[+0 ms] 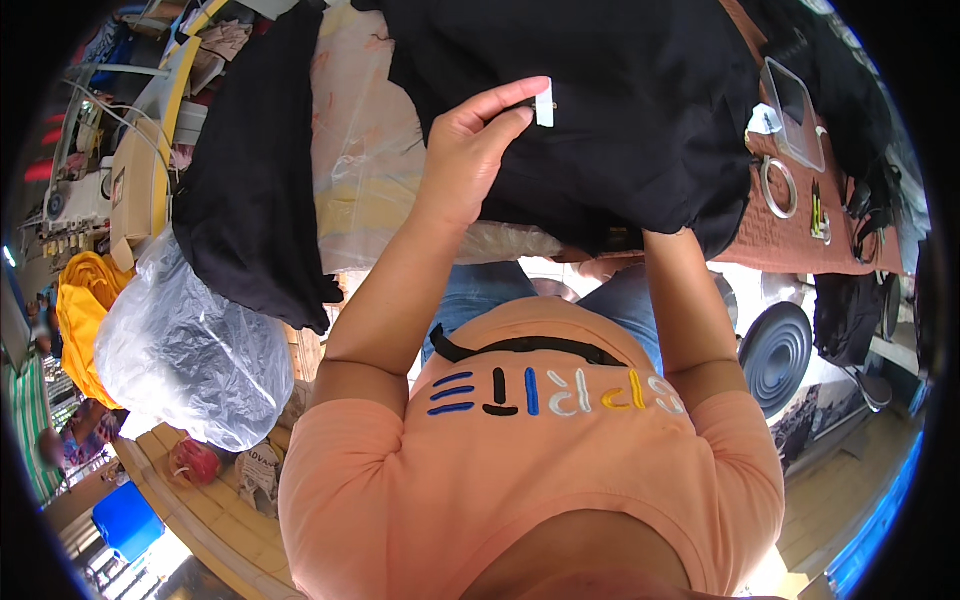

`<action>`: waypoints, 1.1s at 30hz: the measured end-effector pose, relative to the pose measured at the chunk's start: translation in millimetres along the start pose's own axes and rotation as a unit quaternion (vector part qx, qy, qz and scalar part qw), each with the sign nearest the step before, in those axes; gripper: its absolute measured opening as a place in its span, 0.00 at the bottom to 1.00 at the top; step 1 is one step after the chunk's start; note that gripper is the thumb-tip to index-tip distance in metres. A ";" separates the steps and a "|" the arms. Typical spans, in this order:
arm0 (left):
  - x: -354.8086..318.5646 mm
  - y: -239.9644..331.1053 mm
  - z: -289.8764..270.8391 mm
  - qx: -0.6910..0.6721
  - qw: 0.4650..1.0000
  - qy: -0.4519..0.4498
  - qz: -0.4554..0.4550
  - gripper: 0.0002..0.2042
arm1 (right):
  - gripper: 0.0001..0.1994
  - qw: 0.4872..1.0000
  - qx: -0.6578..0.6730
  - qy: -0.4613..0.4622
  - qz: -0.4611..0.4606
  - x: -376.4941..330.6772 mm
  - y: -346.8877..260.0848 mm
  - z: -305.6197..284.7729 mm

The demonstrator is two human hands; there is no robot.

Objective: The person sews a white label onto a black garment by hand using a needle and thread, pulling the thread through several times to secure the label.

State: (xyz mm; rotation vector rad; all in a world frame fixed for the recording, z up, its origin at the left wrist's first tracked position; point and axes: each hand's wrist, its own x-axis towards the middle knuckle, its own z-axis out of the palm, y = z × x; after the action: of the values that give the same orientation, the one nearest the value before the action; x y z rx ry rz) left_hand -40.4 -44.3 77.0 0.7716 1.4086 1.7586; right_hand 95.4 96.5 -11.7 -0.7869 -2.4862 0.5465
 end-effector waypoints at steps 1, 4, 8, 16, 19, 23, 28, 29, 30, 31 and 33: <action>-0.1 -0.6 0.6 -0.011 1.000 0.007 -0.001 0.13 | 0.06 1.000 0.001 -0.001 0.000 -0.3 0.1 -0.3; 0.4 -4.1 2.4 -0.009 0.999 0.034 0.011 0.13 | 0.06 1.000 0.004 -0.003 -0.001 -2.1 -1.2 -0.5; -0.1 -8.5 0.9 -0.003 1.000 0.022 0.018 0.12 | 0.06 1.000 0.011 -0.005 -0.003 -2.3 -1.2 -0.2; -4.0 -7.2 3.0 0.044 0.999 0.014 0.019 0.09 | 0.06 1.000 0.022 -0.009 0.000 -7.7 1.0 -2.8; -3.4 -8.9 2.7 0.041 0.999 0.015 0.024 0.09 | 0.06 1.000 0.024 -0.009 0.001 -9.9 1.5 -4.0; -3.8 -9.7 2.3 0.050 0.998 0.011 0.024 0.09 | 0.06 1.000 0.027 -0.010 0.002 -10.8 1.8 -4.7; -5.3 -8.7 2.2 0.054 0.998 0.011 0.028 0.08 | 0.06 0.999 0.031 -0.007 0.001 -11.9 0.5 -4.2; -5.7 -8.3 2.6 0.057 0.998 0.014 0.025 0.08 | 0.06 0.999 0.032 -0.007 0.002 -11.9 0.1 -4.1; -5.9 -8.1 2.7 0.057 0.998 0.016 0.024 0.08 | 0.06 0.999 0.032 -0.008 0.001 -12.0 -0.1 -3.9; -6.2 -7.9 2.9 0.056 0.998 0.018 0.023 0.08 | 0.06 0.999 0.032 -0.007 0.003 -12.1 -0.3 -3.8; -6.7 -8.1 3.2 0.054 0.998 0.019 0.021 0.08 | 0.06 0.999 0.032 -0.007 0.001 -12.3 -0.7 -3.9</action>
State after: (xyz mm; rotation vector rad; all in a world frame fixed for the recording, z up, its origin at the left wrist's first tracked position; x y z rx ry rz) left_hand -32.7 -47.2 69.7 0.8342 1.5332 1.7474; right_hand 106.1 89.3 -12.1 -0.7638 -2.4665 0.6318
